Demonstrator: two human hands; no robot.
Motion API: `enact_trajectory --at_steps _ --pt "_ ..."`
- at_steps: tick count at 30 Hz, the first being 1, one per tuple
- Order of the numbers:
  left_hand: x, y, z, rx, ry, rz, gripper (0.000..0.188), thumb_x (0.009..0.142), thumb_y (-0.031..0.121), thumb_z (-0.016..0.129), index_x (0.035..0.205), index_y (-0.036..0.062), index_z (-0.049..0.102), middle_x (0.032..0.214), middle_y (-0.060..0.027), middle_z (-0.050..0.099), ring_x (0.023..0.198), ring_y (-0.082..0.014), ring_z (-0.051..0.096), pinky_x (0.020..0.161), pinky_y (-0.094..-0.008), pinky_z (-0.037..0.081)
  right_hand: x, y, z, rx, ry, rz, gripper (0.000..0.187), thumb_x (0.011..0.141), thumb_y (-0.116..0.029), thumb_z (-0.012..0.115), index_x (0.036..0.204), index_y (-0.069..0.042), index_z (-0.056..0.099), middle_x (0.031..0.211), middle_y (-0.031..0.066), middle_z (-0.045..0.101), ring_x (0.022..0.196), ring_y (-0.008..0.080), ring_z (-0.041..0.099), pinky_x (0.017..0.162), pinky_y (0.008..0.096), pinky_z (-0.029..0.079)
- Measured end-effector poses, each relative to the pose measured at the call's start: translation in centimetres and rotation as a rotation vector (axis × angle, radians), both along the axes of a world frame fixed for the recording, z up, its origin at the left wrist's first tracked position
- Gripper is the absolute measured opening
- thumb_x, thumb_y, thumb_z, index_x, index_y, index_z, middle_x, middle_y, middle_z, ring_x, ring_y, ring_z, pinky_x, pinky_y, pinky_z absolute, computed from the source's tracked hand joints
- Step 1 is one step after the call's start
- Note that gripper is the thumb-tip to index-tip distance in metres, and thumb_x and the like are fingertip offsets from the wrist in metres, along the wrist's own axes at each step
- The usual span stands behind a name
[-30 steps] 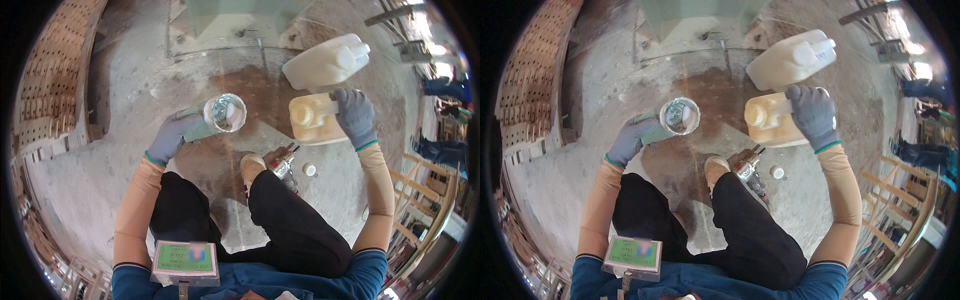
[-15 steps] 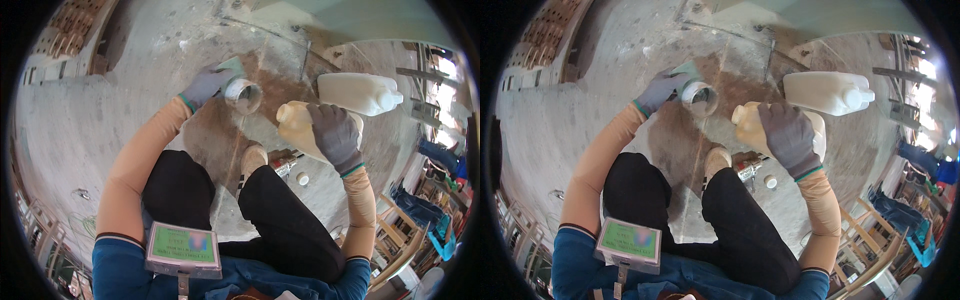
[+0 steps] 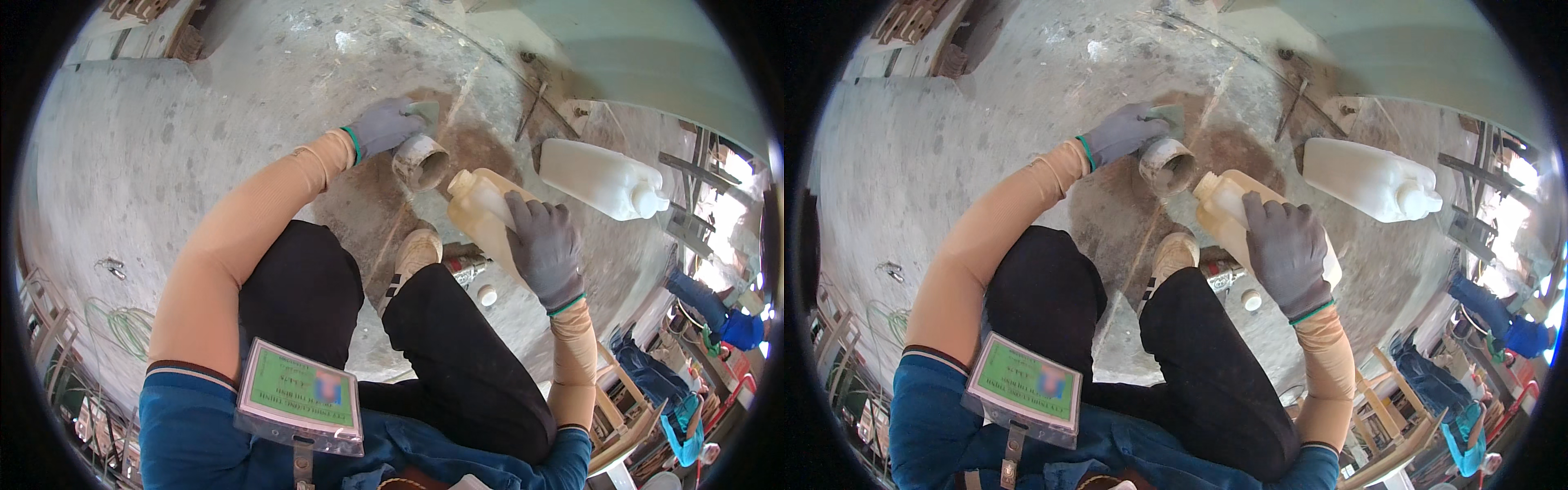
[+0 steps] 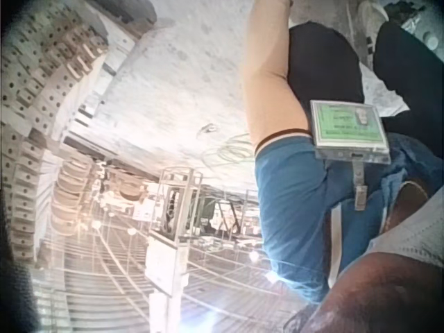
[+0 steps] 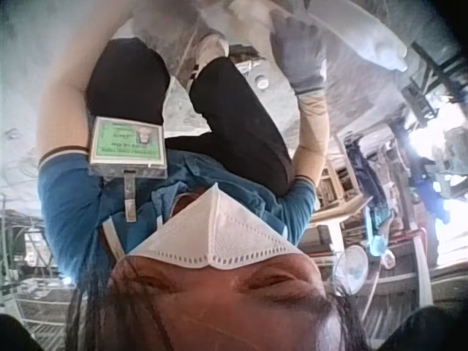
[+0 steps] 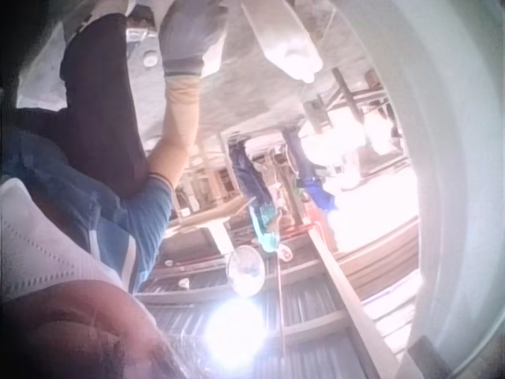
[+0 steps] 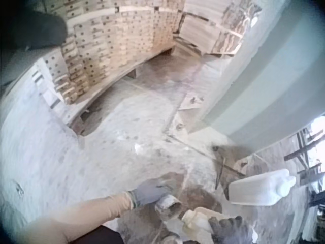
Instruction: The person mixes a white liquid in a small cup using a power drill with a mixing attachment. After mixing, the person applies the liquid to small wooden pieces using a brush.
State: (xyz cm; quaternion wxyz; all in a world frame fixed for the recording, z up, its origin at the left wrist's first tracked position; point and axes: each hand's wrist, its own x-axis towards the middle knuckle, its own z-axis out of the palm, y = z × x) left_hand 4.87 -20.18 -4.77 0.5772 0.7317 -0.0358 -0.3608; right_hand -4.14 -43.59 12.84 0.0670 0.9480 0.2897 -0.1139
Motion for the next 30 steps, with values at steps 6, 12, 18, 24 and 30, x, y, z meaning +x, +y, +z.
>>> enact_trajectory --at_steps 6,12,18,24,30 --pt "-0.1 0.2 -2.1 0.011 0.034 0.037 0.034 0.087 0.024 0.058 0.108 -0.0027 0.060 0.094 -0.0110 0.064 0.083 -0.0178 0.059 0.075 -0.0314 0.048 0.3 1.7 -1.7 -0.034 0.019 0.107 0.019 0.074 -0.014 0.058 0.092 -0.009 0.055 0.069 0.0027 0.053 0.067 0.0203 0.059 0.064 0.0347 0.043" --pt "-0.2 0.2 -1.6 -0.021 0.160 0.094 0.034 0.088 0.020 0.058 0.114 -0.0029 0.059 0.096 -0.0083 0.065 0.085 -0.0141 0.059 0.077 -0.0290 0.050 0.8 2.9 -2.8 -0.102 0.061 0.108 0.017 0.075 -0.013 0.058 0.091 -0.009 0.055 0.070 0.0035 0.055 0.067 0.0202 0.059 0.064 0.0340 0.043" --pt "-0.3 0.5 -3.5 0.052 0.072 0.063 0.038 0.087 0.021 0.058 0.116 -0.0039 0.058 0.097 -0.0093 0.065 0.084 -0.0154 0.059 0.076 -0.0297 0.050 1.3 3.7 -3.7 -0.142 0.131 0.091 0.032 0.073 -0.014 0.064 0.103 -0.008 0.054 0.073 0.0050 0.055 0.070 0.0232 0.059 0.066 0.0360 0.043" --pt "0.0 0.6 -3.3 0.028 0.108 0.031 0.040 0.087 0.023 0.058 0.116 -0.0046 0.057 0.097 -0.0109 0.064 0.084 -0.0154 0.059 0.075 -0.0295 0.049 1.5 4.2 -4.3 -0.147 0.145 0.064 0.028 0.074 -0.013 0.061 0.101 -0.009 0.055 0.071 0.0045 0.055 0.069 0.0227 0.059 0.067 0.0357 0.043" --pt "0.2 0.6 -2.6 0.071 0.110 -0.002 0.042 0.088 0.026 0.058 0.117 -0.0053 0.056 0.099 -0.0127 0.064 0.086 -0.0165 0.059 0.078 -0.0303 0.049 1.5 4.5 -4.3 -0.179 0.100 0.095 0.024 0.076 -0.013 0.058 0.100 -0.009 0.056 0.070 0.0037 0.054 0.067 0.0213 0.057 0.065 0.0338 0.043"
